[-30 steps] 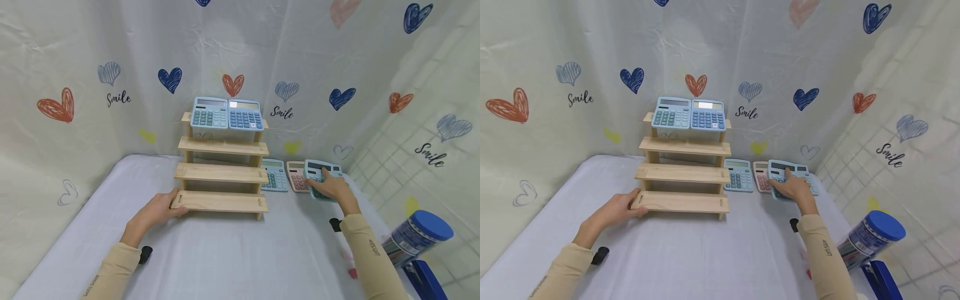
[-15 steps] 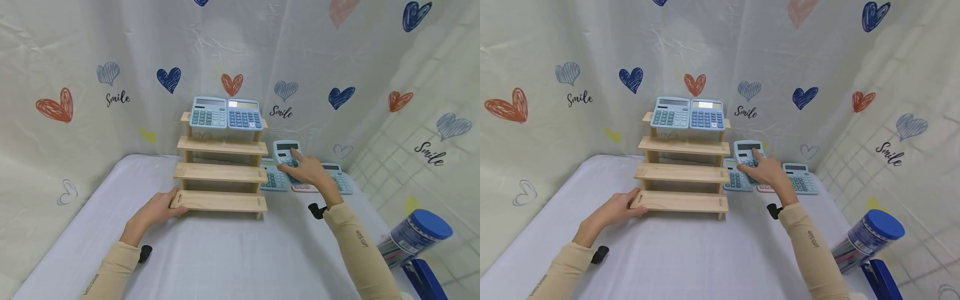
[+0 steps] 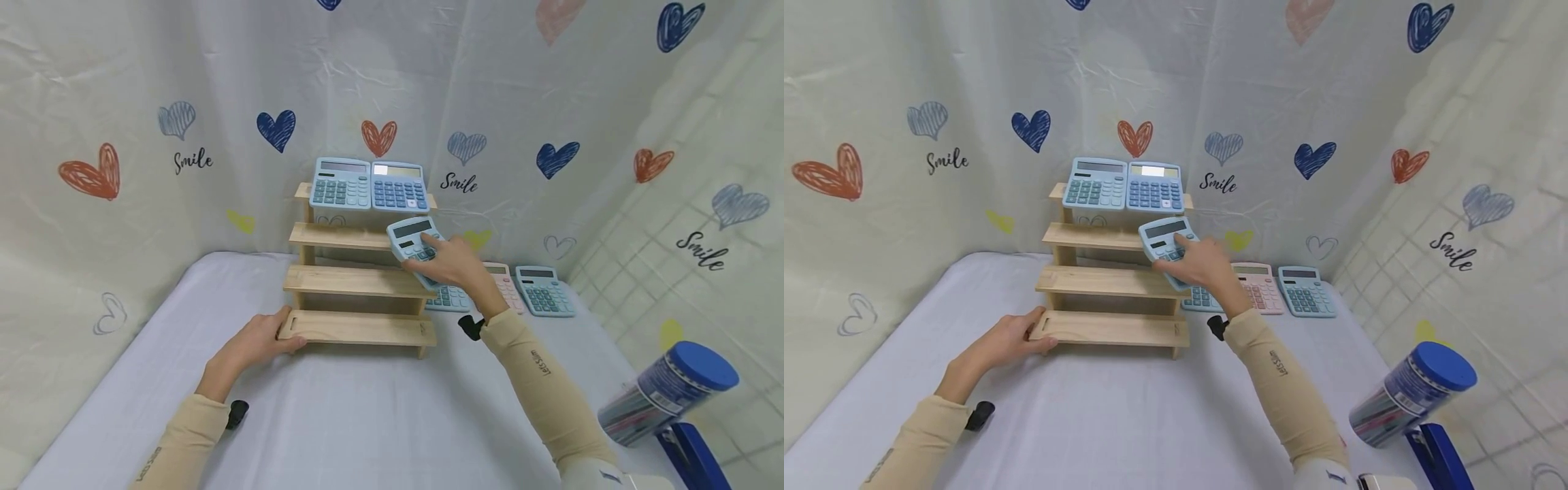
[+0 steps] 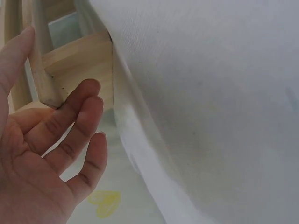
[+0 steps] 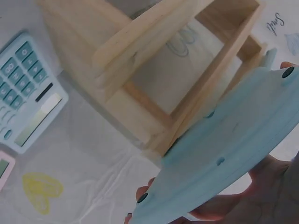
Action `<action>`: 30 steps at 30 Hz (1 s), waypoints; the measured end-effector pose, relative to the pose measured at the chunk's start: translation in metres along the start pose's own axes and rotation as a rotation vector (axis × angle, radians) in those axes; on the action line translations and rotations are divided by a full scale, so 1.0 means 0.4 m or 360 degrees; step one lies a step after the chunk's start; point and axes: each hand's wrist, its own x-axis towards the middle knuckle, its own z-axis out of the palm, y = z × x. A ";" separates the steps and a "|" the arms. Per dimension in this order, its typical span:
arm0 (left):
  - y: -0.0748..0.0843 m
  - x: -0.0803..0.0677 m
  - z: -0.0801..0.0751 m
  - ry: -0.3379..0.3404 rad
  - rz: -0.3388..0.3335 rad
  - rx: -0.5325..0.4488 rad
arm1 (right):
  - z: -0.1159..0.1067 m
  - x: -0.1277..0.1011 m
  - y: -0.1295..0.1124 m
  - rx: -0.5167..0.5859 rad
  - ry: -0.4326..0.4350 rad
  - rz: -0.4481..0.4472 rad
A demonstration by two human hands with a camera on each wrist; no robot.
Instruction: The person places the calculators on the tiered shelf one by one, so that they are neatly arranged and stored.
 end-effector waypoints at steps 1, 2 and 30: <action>0.000 0.000 0.000 0.0000 0.0004 0.0000 | 0.002 0.006 -0.008 -0.0007 0.0003 -0.0008; -0.001 0.000 0.001 0.0000 0.0008 0.0001 | 0.004 0.013 -0.015 -0.0017 0.0005 -0.0012; 0.001 -0.001 0.000 0.0022 0.0033 0.0001 | 0.094 0.115 -0.200 0.0100 0.0157 0.0102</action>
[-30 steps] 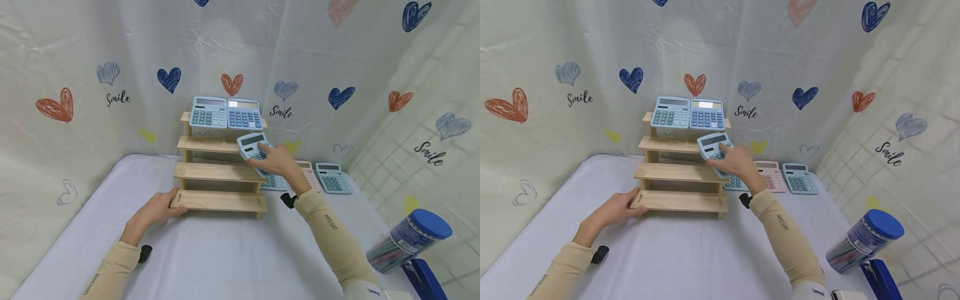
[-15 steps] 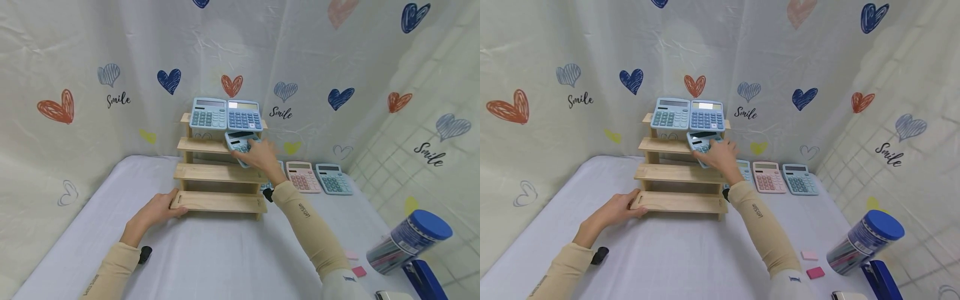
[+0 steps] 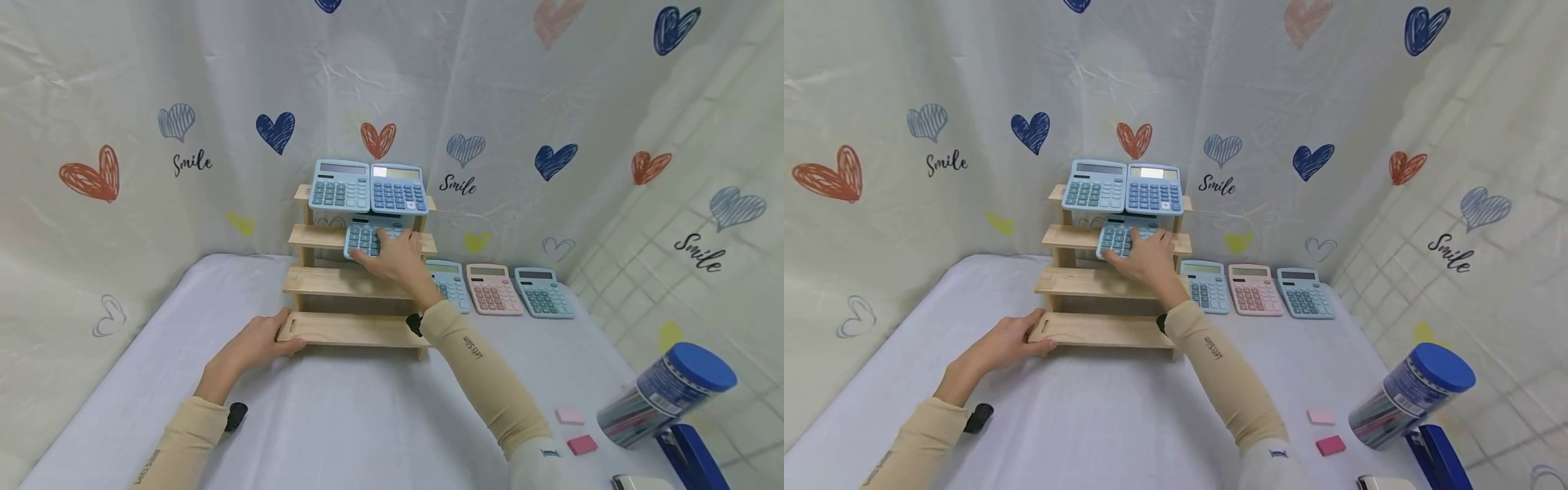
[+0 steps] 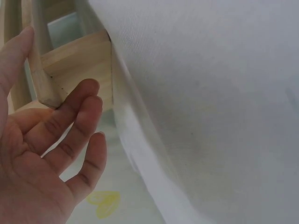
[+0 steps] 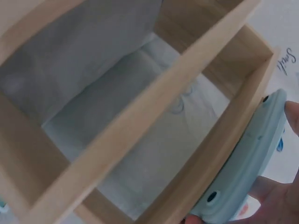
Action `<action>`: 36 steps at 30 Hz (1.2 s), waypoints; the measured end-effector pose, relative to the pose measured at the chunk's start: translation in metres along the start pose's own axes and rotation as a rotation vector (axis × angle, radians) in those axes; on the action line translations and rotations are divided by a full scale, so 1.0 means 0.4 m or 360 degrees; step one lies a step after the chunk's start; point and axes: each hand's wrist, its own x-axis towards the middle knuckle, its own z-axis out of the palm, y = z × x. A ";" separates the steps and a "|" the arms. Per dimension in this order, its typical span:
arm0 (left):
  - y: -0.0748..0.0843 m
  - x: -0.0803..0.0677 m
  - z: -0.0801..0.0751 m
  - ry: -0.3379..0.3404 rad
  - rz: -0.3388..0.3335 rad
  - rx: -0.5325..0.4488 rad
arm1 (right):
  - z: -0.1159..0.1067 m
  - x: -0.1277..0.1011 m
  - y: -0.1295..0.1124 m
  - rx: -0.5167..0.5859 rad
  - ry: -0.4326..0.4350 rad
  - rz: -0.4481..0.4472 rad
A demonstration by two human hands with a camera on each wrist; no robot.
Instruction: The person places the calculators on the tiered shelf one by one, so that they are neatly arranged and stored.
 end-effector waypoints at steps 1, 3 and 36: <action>0.001 0.000 -0.001 -0.0002 -0.0003 -0.0003 | 0.005 0.000 -0.006 0.0007 0.0012 -0.0005; 0.001 0.000 -0.002 -0.0005 -0.0011 -0.0009 | 0.015 0.002 -0.018 0.0024 0.0042 -0.0021; 0.007 -0.001 -0.001 -0.0027 -0.0042 0.0014 | 0.061 0.010 -0.103 -0.0063 0.0170 -0.0206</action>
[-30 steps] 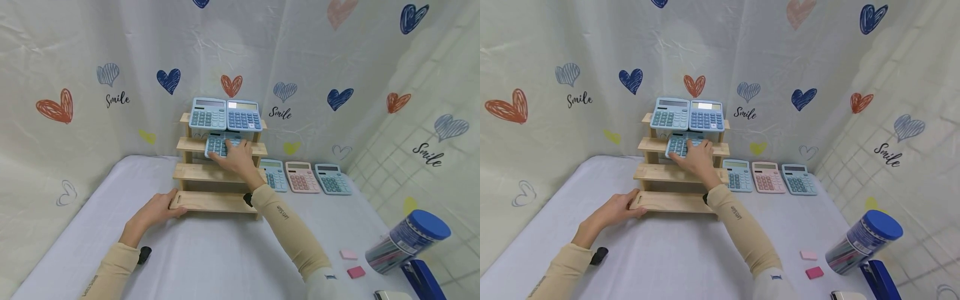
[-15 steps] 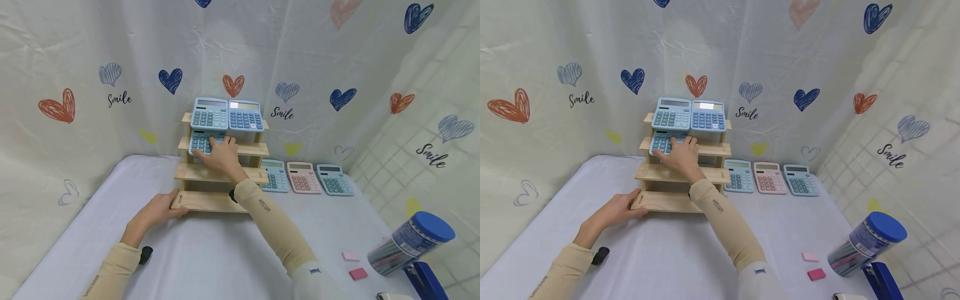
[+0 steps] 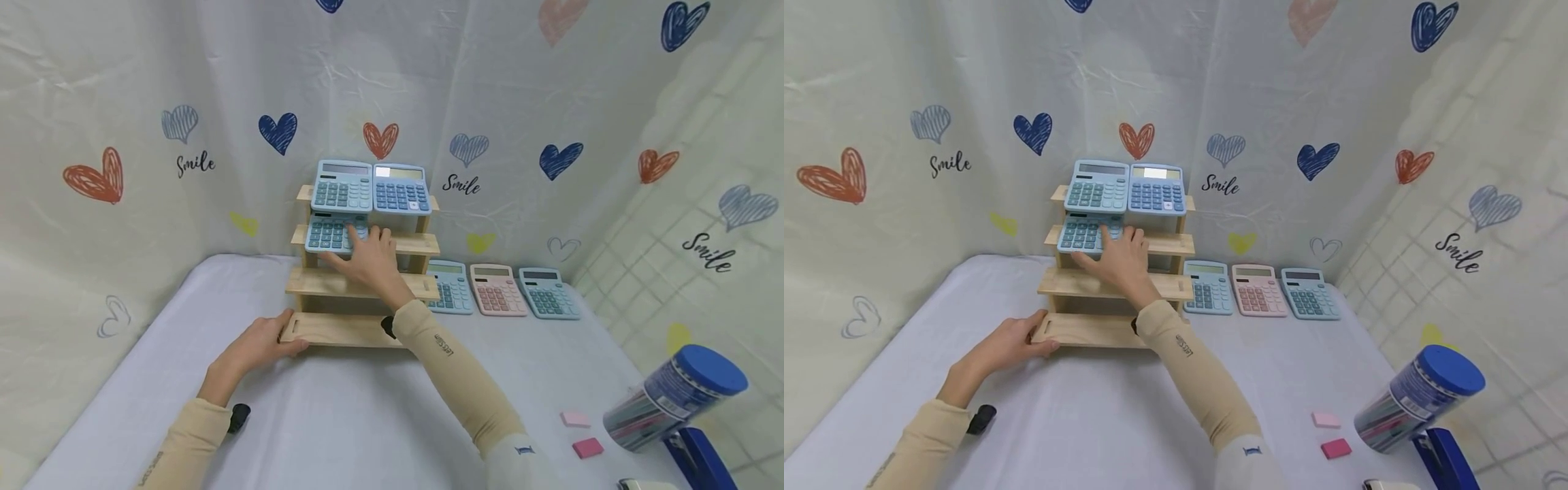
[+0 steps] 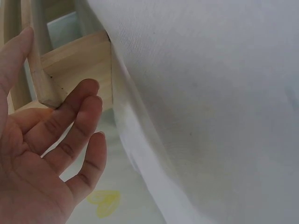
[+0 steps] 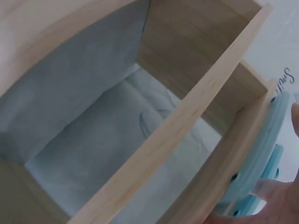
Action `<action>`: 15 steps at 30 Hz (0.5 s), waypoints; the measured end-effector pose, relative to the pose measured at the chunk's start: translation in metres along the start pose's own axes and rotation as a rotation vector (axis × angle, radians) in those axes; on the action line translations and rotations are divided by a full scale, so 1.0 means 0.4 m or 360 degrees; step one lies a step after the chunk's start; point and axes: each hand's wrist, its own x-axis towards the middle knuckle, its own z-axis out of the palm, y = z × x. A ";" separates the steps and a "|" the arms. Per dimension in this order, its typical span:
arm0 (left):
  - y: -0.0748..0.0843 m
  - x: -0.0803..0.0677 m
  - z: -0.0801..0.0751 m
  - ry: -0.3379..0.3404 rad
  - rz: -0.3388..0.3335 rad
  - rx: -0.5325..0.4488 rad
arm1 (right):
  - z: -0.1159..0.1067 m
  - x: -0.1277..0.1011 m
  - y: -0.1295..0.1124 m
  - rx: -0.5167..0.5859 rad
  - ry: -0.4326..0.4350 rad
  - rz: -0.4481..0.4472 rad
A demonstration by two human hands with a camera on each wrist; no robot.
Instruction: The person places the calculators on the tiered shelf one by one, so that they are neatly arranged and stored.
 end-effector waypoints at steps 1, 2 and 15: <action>0.001 0.000 0.000 -0.0001 -0.0003 -0.0005 | -0.002 -0.008 0.014 0.0020 0.0013 -0.0003; 0.002 0.001 0.000 0.0001 -0.0003 -0.0006 | -0.004 -0.016 0.029 0.0039 0.0031 -0.0003; 0.004 0.002 -0.003 -0.0014 0.0010 0.0007 | -0.031 -0.120 0.359 0.0190 0.0044 0.0226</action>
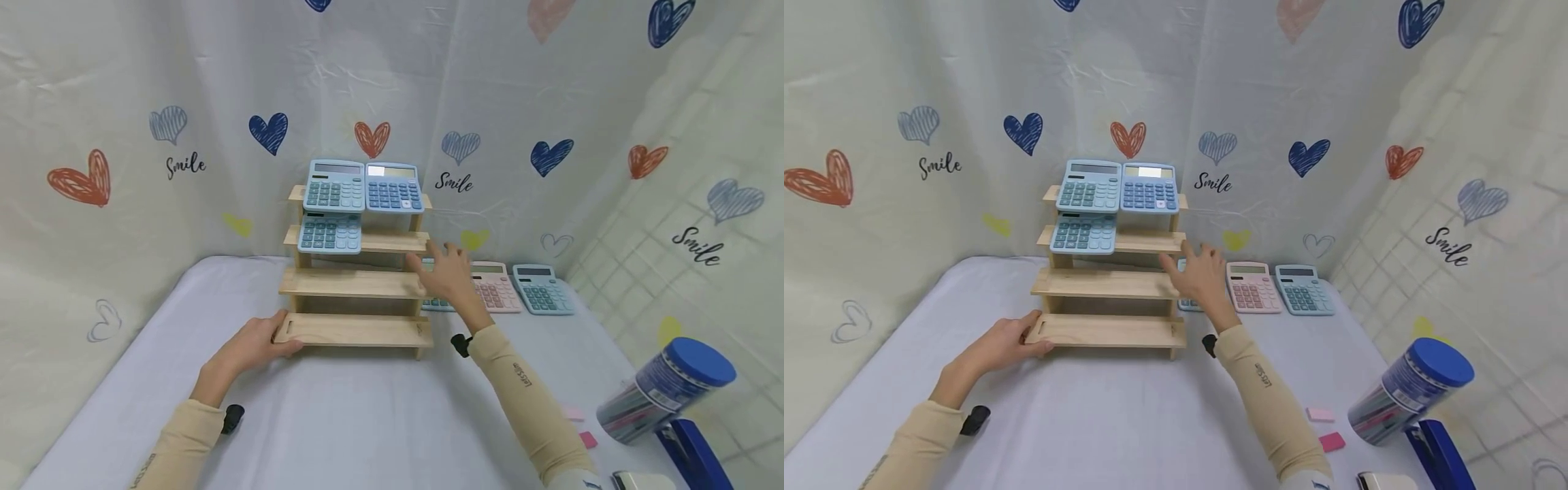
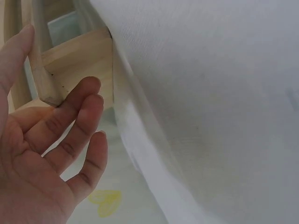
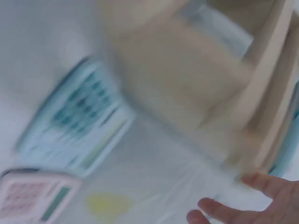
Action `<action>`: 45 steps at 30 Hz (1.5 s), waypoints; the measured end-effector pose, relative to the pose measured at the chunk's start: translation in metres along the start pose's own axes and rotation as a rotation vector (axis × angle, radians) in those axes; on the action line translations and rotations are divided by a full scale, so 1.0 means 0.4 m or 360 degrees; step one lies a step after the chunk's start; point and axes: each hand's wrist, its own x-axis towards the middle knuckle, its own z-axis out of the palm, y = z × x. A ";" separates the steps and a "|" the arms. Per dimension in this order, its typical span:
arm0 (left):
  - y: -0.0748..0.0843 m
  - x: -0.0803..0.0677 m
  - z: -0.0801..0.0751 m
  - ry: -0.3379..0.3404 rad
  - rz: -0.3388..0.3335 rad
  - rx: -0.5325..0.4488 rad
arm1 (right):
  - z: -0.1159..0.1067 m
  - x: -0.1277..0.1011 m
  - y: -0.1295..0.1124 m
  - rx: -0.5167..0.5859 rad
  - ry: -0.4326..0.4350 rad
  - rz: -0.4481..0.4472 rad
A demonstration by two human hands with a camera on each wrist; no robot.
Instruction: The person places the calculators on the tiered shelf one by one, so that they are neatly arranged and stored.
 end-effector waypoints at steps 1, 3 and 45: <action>-0.001 -0.001 0.000 -0.0002 -0.0006 -0.0003 | 0.000 -0.002 0.029 0.0019 -0.0007 0.0038; -0.004 -0.002 -0.001 -0.0004 -0.0014 -0.0002 | 0.006 -0.004 0.084 0.0030 -0.0034 0.0102; -0.003 0.000 0.000 0.0010 -0.0030 0.0000 | 0.166 0.057 0.186 -0.0223 -0.0680 0.0341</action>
